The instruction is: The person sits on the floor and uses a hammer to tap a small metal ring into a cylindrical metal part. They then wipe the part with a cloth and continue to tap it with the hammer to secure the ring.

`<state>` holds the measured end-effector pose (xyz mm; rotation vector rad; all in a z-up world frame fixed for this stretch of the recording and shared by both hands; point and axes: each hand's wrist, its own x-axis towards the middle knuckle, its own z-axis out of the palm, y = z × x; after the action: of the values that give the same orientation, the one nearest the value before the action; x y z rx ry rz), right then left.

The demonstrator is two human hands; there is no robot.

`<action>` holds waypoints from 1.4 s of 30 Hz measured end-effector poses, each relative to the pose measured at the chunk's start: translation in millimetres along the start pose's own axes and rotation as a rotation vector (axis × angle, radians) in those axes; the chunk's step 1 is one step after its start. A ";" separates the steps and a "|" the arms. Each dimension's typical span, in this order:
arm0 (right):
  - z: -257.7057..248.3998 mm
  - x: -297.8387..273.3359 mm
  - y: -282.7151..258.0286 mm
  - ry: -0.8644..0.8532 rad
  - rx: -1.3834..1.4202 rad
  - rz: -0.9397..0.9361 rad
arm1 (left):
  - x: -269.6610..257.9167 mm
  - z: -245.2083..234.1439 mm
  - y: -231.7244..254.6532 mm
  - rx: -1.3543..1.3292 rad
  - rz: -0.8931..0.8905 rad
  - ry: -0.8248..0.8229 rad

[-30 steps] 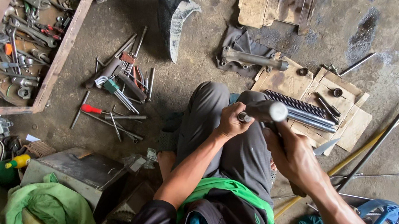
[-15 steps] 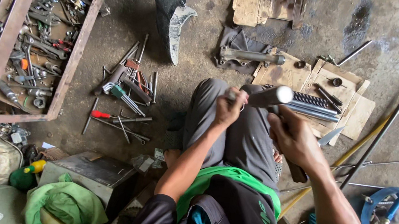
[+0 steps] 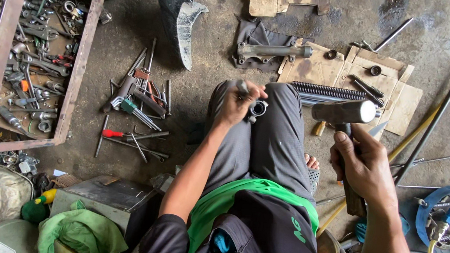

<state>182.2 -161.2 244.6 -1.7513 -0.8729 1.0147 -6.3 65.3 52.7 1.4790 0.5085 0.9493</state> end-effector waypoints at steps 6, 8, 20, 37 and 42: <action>1.6 -3.9 -4.1 -0.019 -0.016 0.073 | -17.3 28.6 -27.6 0.218 -0.012 -0.055; 2.8 -3.5 -3.9 -0.028 0.004 0.063 | -20.2 33.4 -32.6 0.284 0.068 -0.035; 8.4 -0.3 2.2 -0.040 0.026 0.017 | -7.1 -1.7 3.7 -0.199 -0.048 0.373; -3.8 -14.2 9.5 0.017 -0.012 0.032 | -9.0 -12.6 11.1 0.030 -0.020 0.219; -5.7 -15.1 10.2 0.016 -0.030 0.028 | -11.1 0.7 -12.9 0.064 0.023 0.117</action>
<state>182.5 -179.9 240.5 -1.7991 -0.8603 1.0091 -9.1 58.2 37.5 1.4954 0.6132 1.0506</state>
